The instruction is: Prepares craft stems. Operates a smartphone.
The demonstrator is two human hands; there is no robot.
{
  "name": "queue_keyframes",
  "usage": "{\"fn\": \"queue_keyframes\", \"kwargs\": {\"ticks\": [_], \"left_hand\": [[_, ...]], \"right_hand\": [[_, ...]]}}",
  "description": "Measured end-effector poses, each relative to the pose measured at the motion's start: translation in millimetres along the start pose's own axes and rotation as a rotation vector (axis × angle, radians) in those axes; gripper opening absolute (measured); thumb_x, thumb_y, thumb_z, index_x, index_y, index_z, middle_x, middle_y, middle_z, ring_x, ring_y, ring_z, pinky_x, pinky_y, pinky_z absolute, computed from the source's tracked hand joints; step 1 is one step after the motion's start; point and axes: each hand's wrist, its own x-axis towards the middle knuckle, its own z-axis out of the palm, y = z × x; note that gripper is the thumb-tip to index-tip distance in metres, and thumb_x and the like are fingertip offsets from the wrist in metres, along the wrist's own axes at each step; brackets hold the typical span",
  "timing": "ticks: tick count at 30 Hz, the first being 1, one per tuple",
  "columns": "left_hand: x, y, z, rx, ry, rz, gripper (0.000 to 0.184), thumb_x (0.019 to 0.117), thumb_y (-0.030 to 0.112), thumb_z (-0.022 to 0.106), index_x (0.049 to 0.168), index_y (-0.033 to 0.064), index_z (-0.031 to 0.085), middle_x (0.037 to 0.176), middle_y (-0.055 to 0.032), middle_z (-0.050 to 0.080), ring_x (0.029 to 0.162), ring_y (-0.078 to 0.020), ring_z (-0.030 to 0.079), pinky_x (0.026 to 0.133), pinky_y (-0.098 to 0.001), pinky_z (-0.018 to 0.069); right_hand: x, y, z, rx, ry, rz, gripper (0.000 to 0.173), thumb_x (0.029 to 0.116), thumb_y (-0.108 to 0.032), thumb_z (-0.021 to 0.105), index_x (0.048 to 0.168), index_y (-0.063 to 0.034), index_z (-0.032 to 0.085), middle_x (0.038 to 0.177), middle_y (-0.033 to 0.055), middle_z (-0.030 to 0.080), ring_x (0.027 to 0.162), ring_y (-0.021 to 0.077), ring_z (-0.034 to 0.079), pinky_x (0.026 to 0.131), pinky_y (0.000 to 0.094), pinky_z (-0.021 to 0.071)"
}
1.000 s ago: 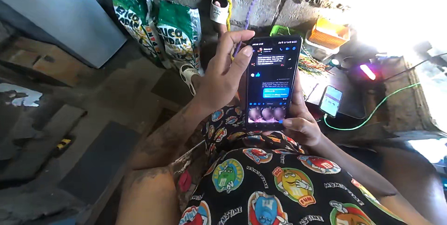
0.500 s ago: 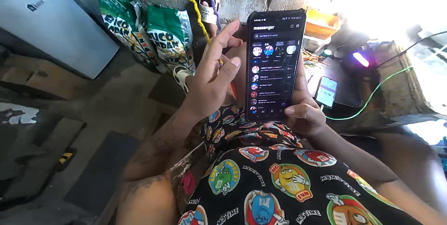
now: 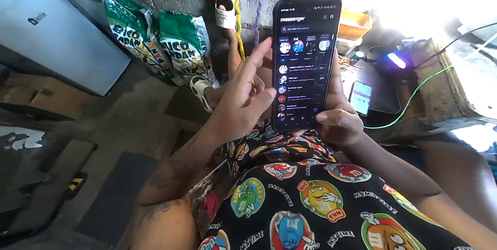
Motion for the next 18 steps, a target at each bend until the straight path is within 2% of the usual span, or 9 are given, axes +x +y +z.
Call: {"fn": "queue_keyframes", "kwargs": {"ticks": [2, 3, 8, 10, 11, 12, 14, 16, 18], "left_hand": [[-0.7, -0.4, 0.2, 0.034, -0.007, 0.015, 0.071, 0.0964, 0.008, 0.055, 0.159, 0.0015, 0.024, 0.144, -0.0144, 0.048, 0.084, -0.0055, 0.057, 0.067, -0.0180, 0.0494], [-1.3, -0.6, 0.5, 0.046, -0.011, 0.010, 0.073, 0.0953, 0.009, 0.056, 0.160, 0.0021, 0.023, 0.142, -0.0149, 0.049, 0.084, -0.0062, 0.056, 0.067, -0.0183, 0.0488], [-2.2, -1.0, 1.8, 0.068, -0.090, -0.030, 0.088, 0.0935, 0.019, 0.063, 0.163, 0.0049, 0.011, 0.138, -0.0165, 0.047, 0.086, -0.0047, 0.056, 0.068, -0.0157, 0.0488], [-3.0, -0.6, 4.9, 0.083, -0.156, -0.061, 0.101, 0.0938, 0.031, 0.068, 0.163, 0.0068, 0.000, 0.147, -0.0190, 0.040, 0.098, -0.0043, 0.058, 0.077, -0.0167, 0.0516], [-3.9, -0.4, 7.1, 0.096, -0.178, -0.087, 0.107, 0.0916, 0.036, 0.071, 0.164, 0.0098, -0.004, 0.156, -0.0208, 0.030, 0.110, -0.0054, 0.058, 0.084, -0.0184, 0.0528], [-4.7, -0.4, 9.2, 0.090, -0.193, -0.109, 0.112, 0.0894, 0.037, 0.074, 0.164, 0.0131, -0.007, 0.163, -0.0212, 0.020, 0.124, -0.0087, 0.054, 0.093, -0.0213, 0.0524], [-5.7, -1.4, 13.8, 0.063, -0.179, -0.125, 0.118, 0.0856, 0.028, 0.079, 0.164, 0.0188, -0.009, 0.166, -0.0200, 0.012, 0.138, -0.0163, 0.047, 0.102, -0.0289, 0.0533], [-5.9, -0.2, 18.4, 0.124, -0.151, -0.115, 0.119, 0.0845, 0.021, 0.079, 0.164, 0.0182, -0.010, 0.166, -0.0214, 0.010, 0.145, -0.0202, 0.038, 0.108, -0.0315, 0.0491], [-5.0, 2.3, 21.2, 0.215, -0.127, -0.113, 0.119, 0.0837, 0.019, 0.079, 0.164, 0.0159, -0.009, 0.162, -0.0245, 0.016, 0.142, -0.0220, 0.041, 0.106, -0.0321, 0.0484]], "right_hand": [[-2.8, 3.0, -2.8, 0.018, 0.024, 0.020, 0.105, 0.0840, -0.001, 0.057, 0.160, -0.0333, -0.008, 0.141, 0.0044, 0.053, 0.107, 0.0187, 0.070, 0.063, 0.0342, 0.0654], [-2.3, 2.3, -2.7, 0.004, 0.024, 0.026, 0.107, 0.0846, 0.002, 0.056, 0.160, -0.0339, -0.011, 0.142, 0.0060, 0.052, 0.106, 0.0202, 0.070, 0.062, 0.0349, 0.0654], [-0.4, -4.3, -3.2, -0.025, 0.031, 0.049, 0.113, 0.0839, 0.000, 0.063, 0.161, -0.0331, -0.014, 0.144, 0.0069, 0.051, 0.108, 0.0206, 0.069, 0.065, 0.0352, 0.0653], [-0.6, -6.0, -4.6, -0.036, 0.023, 0.029, 0.111, 0.0856, -0.003, 0.061, 0.160, -0.0326, -0.015, 0.146, 0.0037, 0.049, 0.109, 0.0170, 0.068, 0.066, 0.0329, 0.0651], [0.0, -6.1, -4.8, -0.042, 0.029, 0.012, 0.109, 0.0845, -0.004, 0.058, 0.160, -0.0315, -0.016, 0.145, 0.0036, 0.049, 0.108, 0.0163, 0.068, 0.064, 0.0322, 0.0645], [0.5, -5.9, -5.4, -0.050, 0.027, -0.005, 0.108, 0.0834, -0.004, 0.056, 0.160, -0.0298, -0.016, 0.145, 0.0040, 0.049, 0.108, 0.0163, 0.067, 0.062, 0.0320, 0.0640], [0.5, -6.3, -6.1, -0.060, 0.019, -0.018, 0.107, 0.0852, -0.006, 0.056, 0.160, -0.0295, -0.016, 0.145, 0.0030, 0.048, 0.108, 0.0153, 0.067, 0.062, 0.0311, 0.0639], [-1.3, -5.3, -6.3, -0.054, 0.015, -0.019, 0.106, 0.0856, -0.004, 0.057, 0.160, -0.0313, -0.014, 0.143, 0.0039, 0.049, 0.103, 0.0148, 0.068, 0.061, 0.0295, 0.0635], [-3.3, -4.6, -7.1, -0.050, 0.008, -0.011, 0.103, 0.0876, -0.006, 0.059, 0.160, -0.0361, -0.007, 0.142, 0.0014, 0.052, 0.102, 0.0135, 0.069, 0.066, 0.0291, 0.0639]]}}
